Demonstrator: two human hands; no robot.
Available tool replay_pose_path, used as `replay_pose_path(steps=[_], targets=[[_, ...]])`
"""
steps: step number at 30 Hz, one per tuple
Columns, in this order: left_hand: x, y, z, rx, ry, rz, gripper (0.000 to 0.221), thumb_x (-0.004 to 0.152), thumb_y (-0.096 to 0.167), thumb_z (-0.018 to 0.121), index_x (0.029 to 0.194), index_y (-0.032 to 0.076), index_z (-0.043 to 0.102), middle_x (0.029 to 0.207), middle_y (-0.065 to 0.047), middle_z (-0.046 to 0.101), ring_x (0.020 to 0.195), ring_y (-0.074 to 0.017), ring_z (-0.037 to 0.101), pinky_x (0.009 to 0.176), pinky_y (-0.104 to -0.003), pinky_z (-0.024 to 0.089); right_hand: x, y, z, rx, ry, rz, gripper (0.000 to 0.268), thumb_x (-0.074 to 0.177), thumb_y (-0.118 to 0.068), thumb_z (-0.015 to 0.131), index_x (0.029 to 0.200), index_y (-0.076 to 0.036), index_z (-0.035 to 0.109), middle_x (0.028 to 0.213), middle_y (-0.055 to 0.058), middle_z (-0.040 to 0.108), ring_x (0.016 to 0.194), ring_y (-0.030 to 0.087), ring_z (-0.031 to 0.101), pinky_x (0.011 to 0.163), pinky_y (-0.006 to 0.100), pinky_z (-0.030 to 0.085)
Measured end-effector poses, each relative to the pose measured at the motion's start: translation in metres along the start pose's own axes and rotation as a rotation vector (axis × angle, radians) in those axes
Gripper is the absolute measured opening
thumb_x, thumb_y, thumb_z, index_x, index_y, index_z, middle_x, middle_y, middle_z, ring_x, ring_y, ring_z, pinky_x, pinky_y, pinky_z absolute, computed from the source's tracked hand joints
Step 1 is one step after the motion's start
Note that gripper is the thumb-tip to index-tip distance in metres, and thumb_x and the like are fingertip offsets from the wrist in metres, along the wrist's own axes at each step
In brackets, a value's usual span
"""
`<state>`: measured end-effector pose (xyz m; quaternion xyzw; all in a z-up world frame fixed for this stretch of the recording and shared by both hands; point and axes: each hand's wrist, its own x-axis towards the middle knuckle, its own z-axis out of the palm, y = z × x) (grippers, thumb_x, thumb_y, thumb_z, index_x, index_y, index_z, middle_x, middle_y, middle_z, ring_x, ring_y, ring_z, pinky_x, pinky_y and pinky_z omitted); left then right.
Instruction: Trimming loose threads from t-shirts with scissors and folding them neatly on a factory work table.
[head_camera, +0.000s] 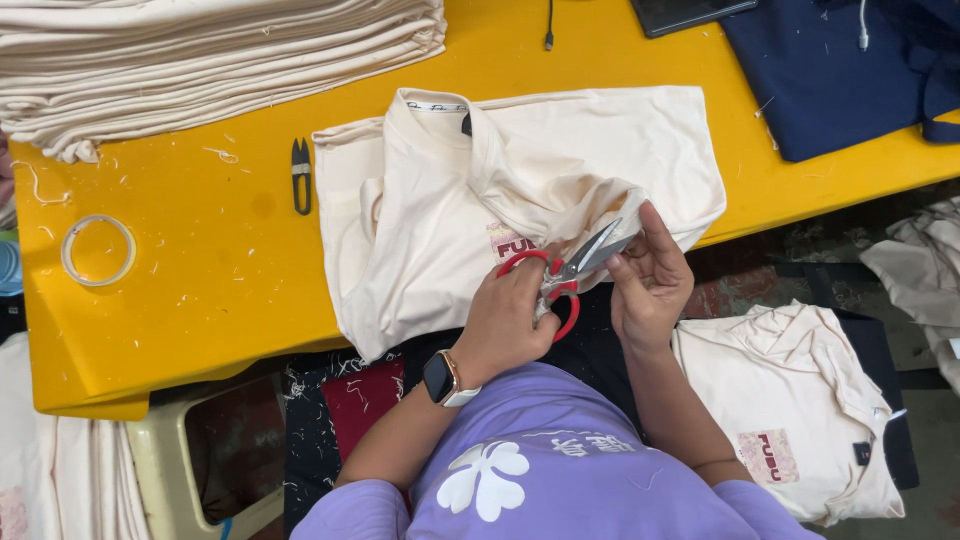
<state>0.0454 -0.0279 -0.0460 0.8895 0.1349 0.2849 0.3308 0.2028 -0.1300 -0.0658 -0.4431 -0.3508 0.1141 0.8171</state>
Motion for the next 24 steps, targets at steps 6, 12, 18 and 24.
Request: replay_pose_path(steps=[6, 12, 18, 24], targets=[[0.007, 0.016, -0.016, -0.023, -0.065, -0.056, 0.054, 0.070, 0.014, 0.056, 0.122, -0.002, 0.055, 0.091, -0.020, 0.064, 0.087, -0.0449, 0.068, 0.079, -0.051, 0.051, -0.001, -0.002, 0.005, -0.081, -0.025, -0.046, 0.067, 0.087, 0.021, 0.065, 0.149, 0.013, 0.041, 0.116, 0.023, 0.067, 0.103, 0.021, 0.068, 0.087, 0.028, 0.063], [-0.011, -0.003, 0.006, -0.138, -0.145, -0.147, 0.048, 0.074, 0.010, 0.052, 0.120, -0.003, 0.052, 0.086, -0.024, 0.061, 0.082, -0.0524, 0.064, 0.070, -0.055, 0.050, -0.001, -0.006, 0.008, -0.135, -0.036, -0.065, 0.067, 0.087, 0.021, 0.066, 0.149, 0.013, 0.041, 0.113, 0.023, 0.067, 0.100, 0.021, 0.069, 0.086, 0.028, 0.064], [-0.007, 0.002, 0.003, -0.187, -0.144, -0.175, 0.041, 0.075, 0.007, 0.052, 0.115, -0.002, 0.054, 0.082, -0.025, 0.060, 0.080, -0.0552, 0.063, 0.065, -0.057, 0.050, -0.003, -0.001, 0.003, -0.151, -0.049, -0.050, 0.069, 0.088, 0.021, 0.066, 0.151, 0.012, 0.040, 0.113, 0.023, 0.068, 0.101, 0.020, 0.069, 0.086, 0.028, 0.063], [0.008, 0.017, -0.022, -0.501, -0.069, -0.277, 0.045, 0.076, 0.002, 0.055, 0.120, -0.004, 0.051, 0.089, -0.032, 0.066, 0.092, -0.0544, 0.067, 0.072, -0.056, 0.051, -0.006, 0.009, -0.004, -0.116, -0.025, -0.025, 0.071, 0.085, 0.021, 0.069, 0.150, 0.011, 0.041, 0.124, 0.023, 0.068, 0.103, 0.018, 0.069, 0.086, 0.025, 0.063]])
